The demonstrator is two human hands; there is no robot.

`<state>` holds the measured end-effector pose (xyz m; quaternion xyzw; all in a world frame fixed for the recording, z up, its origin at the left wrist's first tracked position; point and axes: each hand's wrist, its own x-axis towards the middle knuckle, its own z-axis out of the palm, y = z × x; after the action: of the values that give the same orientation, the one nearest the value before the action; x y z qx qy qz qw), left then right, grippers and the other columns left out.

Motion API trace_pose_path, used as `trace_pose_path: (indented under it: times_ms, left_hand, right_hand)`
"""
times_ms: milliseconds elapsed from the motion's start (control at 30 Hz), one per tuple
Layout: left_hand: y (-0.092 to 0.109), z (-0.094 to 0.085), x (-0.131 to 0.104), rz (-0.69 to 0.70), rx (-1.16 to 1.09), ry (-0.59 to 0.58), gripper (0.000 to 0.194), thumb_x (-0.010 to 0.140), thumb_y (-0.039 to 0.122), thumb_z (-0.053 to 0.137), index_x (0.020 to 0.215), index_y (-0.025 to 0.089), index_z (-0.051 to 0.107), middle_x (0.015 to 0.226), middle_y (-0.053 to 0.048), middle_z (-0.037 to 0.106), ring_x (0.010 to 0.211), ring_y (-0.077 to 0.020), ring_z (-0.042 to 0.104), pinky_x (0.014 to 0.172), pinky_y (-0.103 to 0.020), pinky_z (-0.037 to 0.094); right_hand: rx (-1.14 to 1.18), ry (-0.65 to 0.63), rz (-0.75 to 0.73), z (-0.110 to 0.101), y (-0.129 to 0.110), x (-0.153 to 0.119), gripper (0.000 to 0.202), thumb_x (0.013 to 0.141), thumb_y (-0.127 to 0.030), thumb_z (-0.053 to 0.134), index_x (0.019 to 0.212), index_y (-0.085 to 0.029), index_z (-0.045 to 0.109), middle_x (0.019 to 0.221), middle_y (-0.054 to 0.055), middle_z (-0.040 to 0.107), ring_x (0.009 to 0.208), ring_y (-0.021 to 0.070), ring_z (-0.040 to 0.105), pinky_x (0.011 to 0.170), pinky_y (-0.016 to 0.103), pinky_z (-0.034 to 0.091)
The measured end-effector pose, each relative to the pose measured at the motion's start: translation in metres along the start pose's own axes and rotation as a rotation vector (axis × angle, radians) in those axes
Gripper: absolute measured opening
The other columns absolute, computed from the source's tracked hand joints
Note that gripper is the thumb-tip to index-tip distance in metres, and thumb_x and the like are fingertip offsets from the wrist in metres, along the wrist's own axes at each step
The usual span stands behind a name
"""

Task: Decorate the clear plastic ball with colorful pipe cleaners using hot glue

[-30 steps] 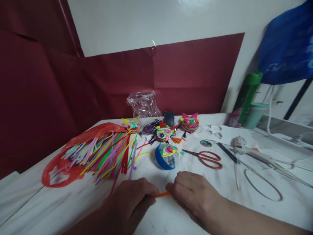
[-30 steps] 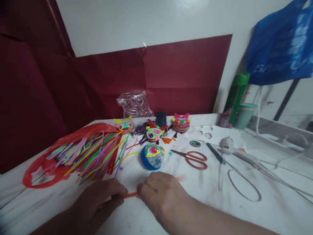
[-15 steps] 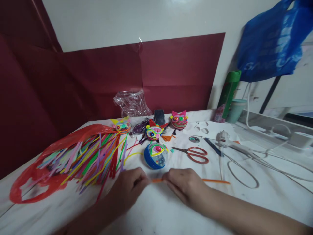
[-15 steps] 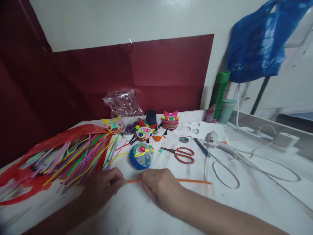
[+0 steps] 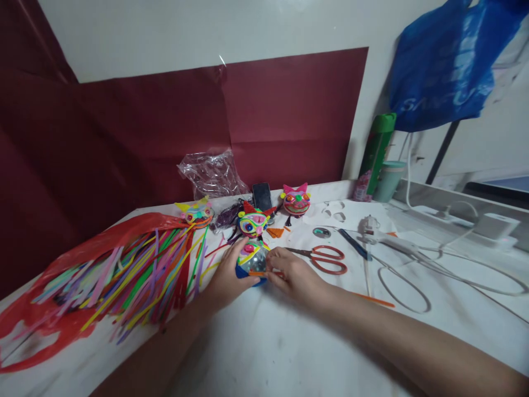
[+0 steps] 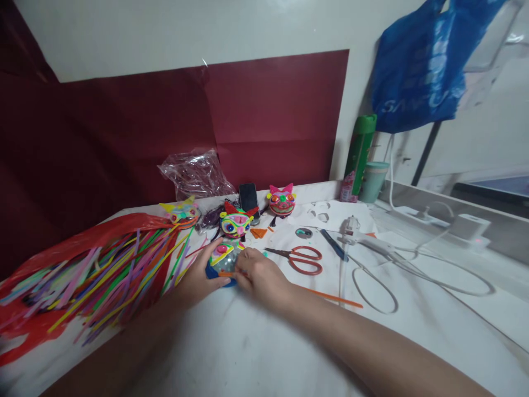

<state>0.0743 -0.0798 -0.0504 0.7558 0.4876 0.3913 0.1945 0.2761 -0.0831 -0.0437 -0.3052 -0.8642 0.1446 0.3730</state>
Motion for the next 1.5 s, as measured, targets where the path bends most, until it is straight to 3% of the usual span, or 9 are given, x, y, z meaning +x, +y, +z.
trace_pose_path:
  times_ms: [300,533,867,1000,1200,1300,1500]
  left_hand:
    - [0.006,0.010,-0.004,0.158,0.166,0.026,0.073,0.061,0.017,0.072,0.130,0.022,0.048,0.136,-0.010,0.052,0.129,-0.0322,0.042,0.110,-0.051,0.031]
    - [0.009,0.012,-0.005,0.194,0.189,-0.005,0.070,0.063,0.017,0.070,0.130,0.018,0.050,0.138,-0.012,0.051,0.131,-0.0323,0.041,0.112,-0.050,0.029]
    - [0.011,-0.001,-0.008,0.252,0.171,-0.143,0.061,0.082,0.034,0.056,0.139,0.016,0.043,0.146,-0.015,0.042,0.137,-0.0317,0.033,0.114,-0.048,0.026]
    - [0.011,-0.003,-0.006,0.222,0.140,-0.157,0.052,0.088,0.035,0.050,0.137,0.019,0.046,0.146,-0.013,0.042,0.137,-0.0300,0.035,0.114,-0.047,0.026]
    - [-0.003,-0.004,-0.002,0.188,-0.048,-0.130,0.049,0.085,0.035,0.056,0.131,0.019,0.052,0.142,-0.013,0.045,0.135,-0.0284,0.036,0.114,-0.043,0.026]
    - [-0.009,-0.008,-0.001,0.132,-0.167,-0.106,0.050,0.081,0.037,0.060,0.128,0.018,0.054,0.140,-0.013,0.048,0.134,-0.0301,0.038,0.113,-0.044,0.027]
    - [-0.017,-0.018,-0.004,-0.109,-0.423,-0.099,0.056,0.075,0.037,0.067,0.128,0.022,0.052,0.146,-0.010,0.042,0.135,-0.0321,0.038,0.111,-0.043,0.033]
  right_hand:
    - [-0.297,-0.065,-0.092,-0.007,-0.001,-0.001,0.013,0.091,-0.017,0.049,0.083,-0.016,0.059,0.084,0.008,0.060,0.075,0.0171,0.059,0.065,0.025,0.047]
    - [-0.386,-0.096,-0.102,-0.009,-0.006,-0.003,0.013,0.092,-0.018,0.052,0.084,-0.015,0.061,0.084,0.007,0.060,0.074,0.0169,0.058,0.062,0.024,0.044]
    - [-0.450,-0.115,-0.076,-0.008,-0.008,-0.003,0.014,0.094,-0.017,0.049,0.091,-0.014,0.062,0.089,0.008,0.061,0.076,0.0169,0.058,0.063,0.025,0.043]
    - [-0.443,-0.080,-0.094,-0.006,-0.009,-0.003,0.015,0.094,-0.017,0.048,0.087,-0.015,0.060,0.086,0.008,0.061,0.076,0.0171,0.057,0.062,0.025,0.043]
    - [-0.374,-0.014,-0.078,-0.002,-0.001,-0.004,0.016,0.095,-0.021,0.046,0.086,-0.016,0.059,0.084,0.008,0.061,0.074,0.0173,0.058,0.061,0.025,0.044]
    - [-0.253,0.013,0.023,-0.001,0.010,-0.005,0.011,0.092,-0.021,0.051,0.085,-0.017,0.058,0.081,0.006,0.063,0.072,0.0162,0.060,0.062,0.025,0.044]
    - [0.009,0.067,0.300,0.003,0.027,-0.005,0.010,0.086,-0.017,0.057,0.077,-0.017,0.060,0.070,0.001,0.063,0.063,0.0127,0.055,0.059,0.023,0.041]
